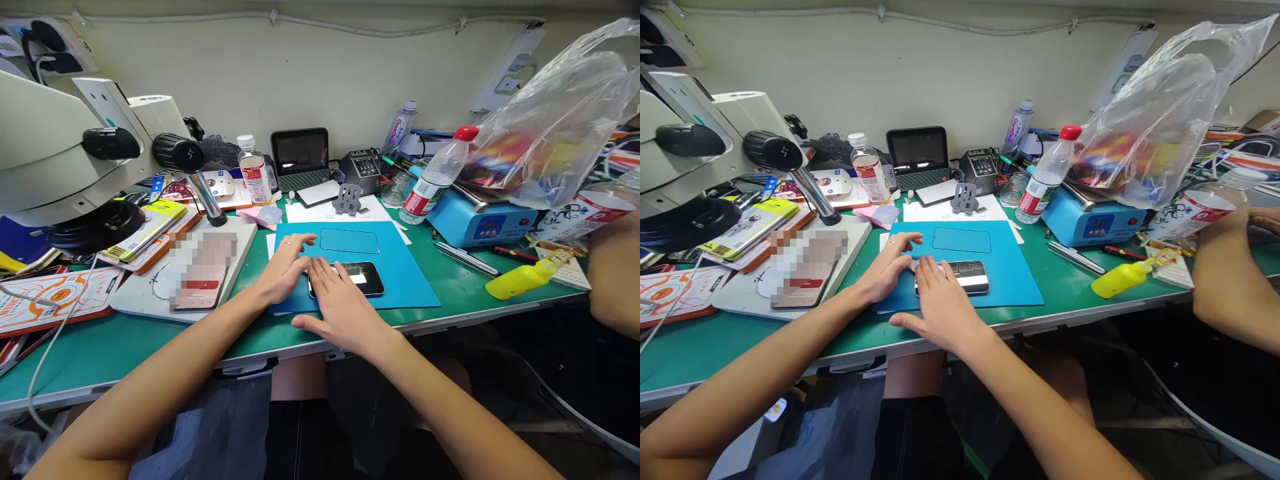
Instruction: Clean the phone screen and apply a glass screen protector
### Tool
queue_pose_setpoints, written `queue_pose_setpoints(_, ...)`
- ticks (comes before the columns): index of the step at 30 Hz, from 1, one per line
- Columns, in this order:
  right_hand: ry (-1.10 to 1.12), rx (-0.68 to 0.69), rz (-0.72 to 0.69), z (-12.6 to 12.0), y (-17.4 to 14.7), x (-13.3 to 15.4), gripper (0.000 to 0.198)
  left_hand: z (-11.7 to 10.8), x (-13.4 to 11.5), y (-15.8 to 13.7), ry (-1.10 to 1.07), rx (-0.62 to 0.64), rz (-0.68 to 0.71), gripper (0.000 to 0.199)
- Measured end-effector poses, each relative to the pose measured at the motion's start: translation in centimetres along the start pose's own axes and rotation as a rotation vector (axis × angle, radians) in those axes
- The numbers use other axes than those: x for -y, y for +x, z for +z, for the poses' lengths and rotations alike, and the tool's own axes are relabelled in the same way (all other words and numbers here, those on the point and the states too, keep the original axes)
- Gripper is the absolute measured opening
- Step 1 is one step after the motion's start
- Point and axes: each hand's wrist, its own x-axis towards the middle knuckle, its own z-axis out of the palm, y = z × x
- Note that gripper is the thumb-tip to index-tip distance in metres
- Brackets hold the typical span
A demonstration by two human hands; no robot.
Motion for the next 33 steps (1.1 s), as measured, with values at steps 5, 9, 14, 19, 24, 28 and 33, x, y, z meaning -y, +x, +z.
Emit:
queue_pose_setpoints(5, 0.018, -0.02, -0.086, 0.1, -1.7, 0.5, 0.091, 0.0, -0.2, 0.1, 0.029, 0.042, -0.059, 0.042)
queue_pose_setpoints(9, -0.017, -0.002, -0.078, -0.4, -4.7, -1.1, 0.085, 0.0, -0.5, 0.1, 0.076, 0.119, -0.054, 0.037)
queue_pose_setpoints(14, -0.089, -0.019, 0.059, -0.6, -7.9, -4.2, 0.082, 0.2, -0.5, 0.2, 0.124, 0.172, -0.032, 0.033)
queue_pose_setpoints(19, -0.094, -0.007, 0.162, -0.7, -7.7, -6.5, 0.083, 0.1, -0.6, 0.3, 0.164, 0.191, -0.037, 0.032)
queue_pose_setpoints(24, -0.081, 0.038, 0.243, -0.9, -4.8, -6.2, 0.093, 0.2, -0.5, 0.3, 0.141, 0.18, -0.035, 0.033)
queue_pose_setpoints(28, -0.08, 0.045, 0.217, -0.6, -2.4, -3.0, 0.099, 0.2, -0.3, 0.3, 0.088, 0.147, -0.033, 0.037)
queue_pose_setpoints(33, -0.009, 0.022, 0.091, -0.1, -1.2, 0.9, 0.099, 0.1, -0.7, 0.1, 0.077, 0.132, -0.053, 0.037)
